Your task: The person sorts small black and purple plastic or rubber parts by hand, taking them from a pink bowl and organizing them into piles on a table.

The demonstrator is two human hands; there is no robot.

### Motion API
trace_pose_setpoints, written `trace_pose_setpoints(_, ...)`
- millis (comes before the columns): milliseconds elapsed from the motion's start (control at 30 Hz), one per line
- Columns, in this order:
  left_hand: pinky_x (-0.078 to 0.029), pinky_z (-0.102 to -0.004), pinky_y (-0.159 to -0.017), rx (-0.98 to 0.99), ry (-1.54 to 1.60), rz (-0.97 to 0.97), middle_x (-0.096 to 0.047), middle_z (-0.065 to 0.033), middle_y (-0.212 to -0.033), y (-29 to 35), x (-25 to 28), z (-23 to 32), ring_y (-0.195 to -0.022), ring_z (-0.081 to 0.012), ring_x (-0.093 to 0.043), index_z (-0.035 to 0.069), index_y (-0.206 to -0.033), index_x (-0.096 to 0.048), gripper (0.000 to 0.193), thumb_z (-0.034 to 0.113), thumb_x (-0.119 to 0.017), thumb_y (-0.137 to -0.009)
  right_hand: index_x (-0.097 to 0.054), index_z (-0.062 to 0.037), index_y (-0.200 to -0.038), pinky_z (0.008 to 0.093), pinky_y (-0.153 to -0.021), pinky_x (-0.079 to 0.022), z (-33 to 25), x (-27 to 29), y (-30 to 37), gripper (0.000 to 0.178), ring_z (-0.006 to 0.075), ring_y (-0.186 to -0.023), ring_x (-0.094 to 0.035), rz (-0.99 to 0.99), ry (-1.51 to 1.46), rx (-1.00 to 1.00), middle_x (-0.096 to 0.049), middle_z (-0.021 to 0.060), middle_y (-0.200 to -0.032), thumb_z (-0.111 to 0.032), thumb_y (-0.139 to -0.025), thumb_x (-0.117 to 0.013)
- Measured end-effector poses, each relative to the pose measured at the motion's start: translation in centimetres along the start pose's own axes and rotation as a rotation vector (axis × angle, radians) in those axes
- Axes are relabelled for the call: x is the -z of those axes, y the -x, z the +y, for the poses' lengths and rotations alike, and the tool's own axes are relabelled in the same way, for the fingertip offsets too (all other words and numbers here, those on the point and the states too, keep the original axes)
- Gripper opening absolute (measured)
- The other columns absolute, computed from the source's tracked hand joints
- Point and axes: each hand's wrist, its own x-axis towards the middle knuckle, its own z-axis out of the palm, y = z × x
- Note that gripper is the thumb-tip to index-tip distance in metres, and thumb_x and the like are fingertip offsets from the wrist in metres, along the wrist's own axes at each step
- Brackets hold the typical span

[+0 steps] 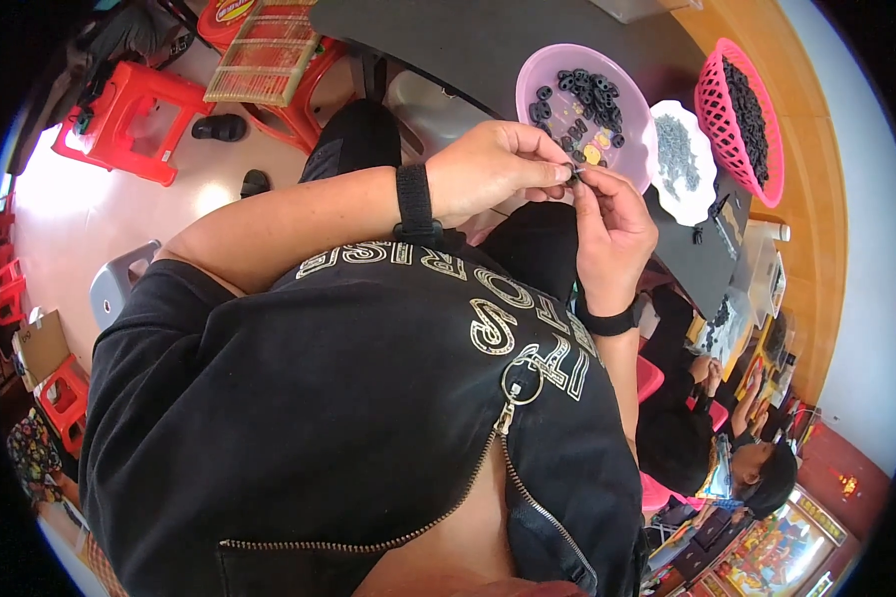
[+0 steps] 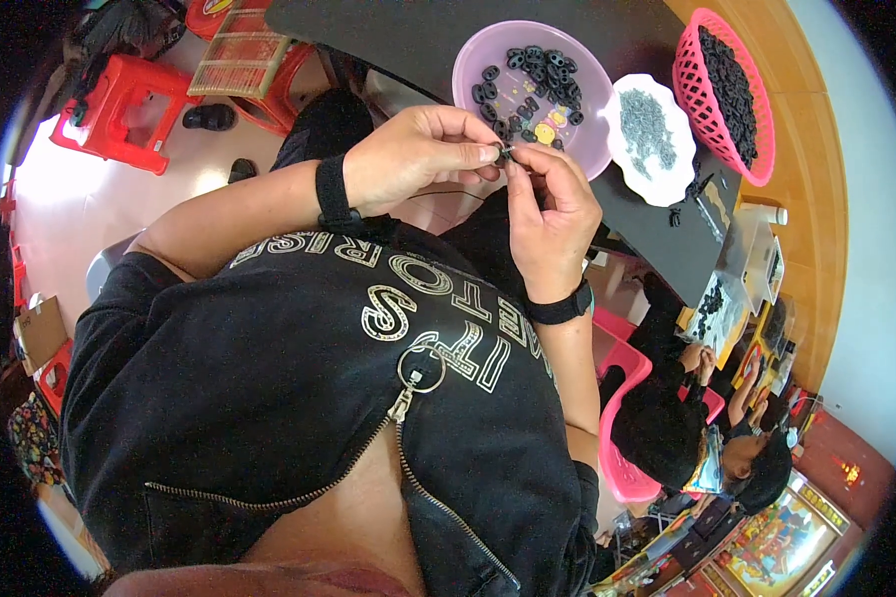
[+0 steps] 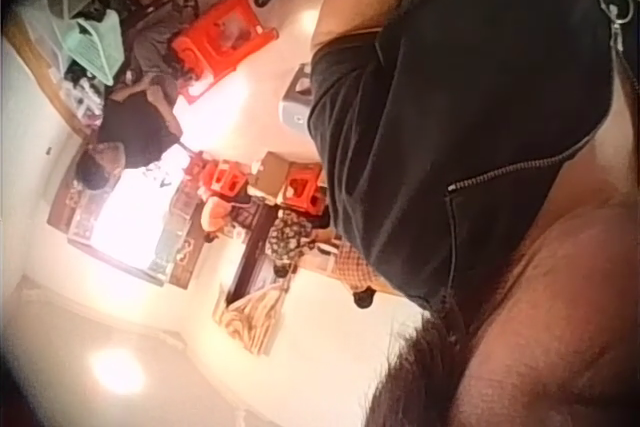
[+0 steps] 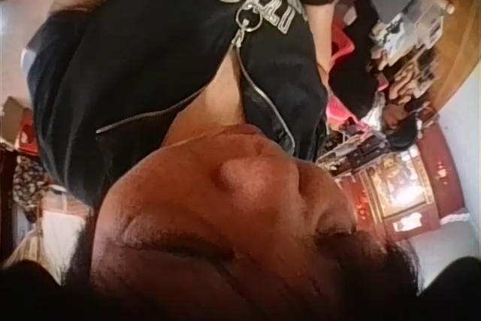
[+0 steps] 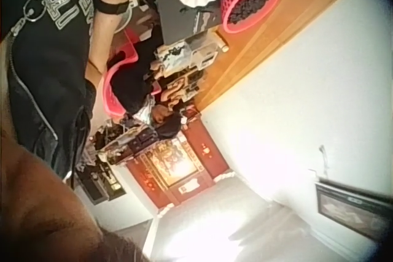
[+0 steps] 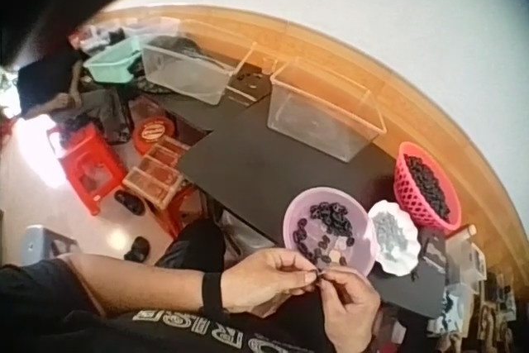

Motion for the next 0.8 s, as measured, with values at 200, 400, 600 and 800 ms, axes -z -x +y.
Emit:
trace_pose_setpoints(200, -0.05, -0.0213, -0.075, 0.032, -0.023, -0.044, -0.064, -0.0052, -0.089, -0.1, -0.1, -0.4, -0.081, -0.0091, -0.06, 0.002, -0.098, -0.061, 0.014, 0.011, -0.059, -0.087, -0.061, 0.0015, -0.093, 0.0189, -0.069, -0.045, -0.6, 1.0, 0.1, 0.013, 0.0068, -0.076, -0.056, -0.055, -0.339, -0.296, -0.061, 0.0024, -0.089, 0.007, -0.081, -0.06)
trace_pose_setpoints(400, -0.045, -0.0192, -0.052, -0.028, -0.044, -0.059, -0.061, -0.0056, -0.078, 0.1, -0.3, -0.5, -0.069, -0.0076, -0.056, -0.001, -0.095, -0.06, 0.014, 0.011, -0.059, -0.087, -0.058, 0.001, -0.098, 0.0172, -0.068, -0.043, -1.4, 1.1, -0.1, 0.018, 0.0048, -0.074, -0.054, -0.153, -0.497, -0.381, -0.059, 0.0006, -0.084, 0.008, -0.082, -0.058)
trace_pose_setpoints(600, -0.049, -0.0216, -0.07, -0.004, -0.085, -0.05, -0.063, -0.0051, -0.084, 0.3, -0.3, -0.1, -0.074, -0.0084, -0.059, -0.001, -0.093, -0.06, 0.013, 0.011, -0.059, -0.088, -0.063, 0.0004, -0.099, 0.0199, -0.059, -0.045, -0.8, 1.9, 0.1, 0.015, 0.0099, -0.065, -0.058, -0.016, -0.61, -0.502, -0.063, 0.0037, -0.078, -0.001, -0.084, -0.06)
trace_pose_setpoints(800, -0.048, -0.0202, -0.066, 0.017, -0.194, -0.069, -0.063, -0.004, -0.08, 0.2, -0.1, -0.3, -0.07, -0.0074, -0.057, 0.0, -0.09, -0.061, 0.012, 0.011, -0.058, -0.088, -0.062, 0.0006, -0.102, 0.0203, -0.059, -0.046, -1.1, 1.9, 0.2, 0.017, 0.0111, -0.067, -0.06, -0.03, -0.704, -0.554, -0.064, 0.0054, -0.081, -0.003, -0.085, -0.059)
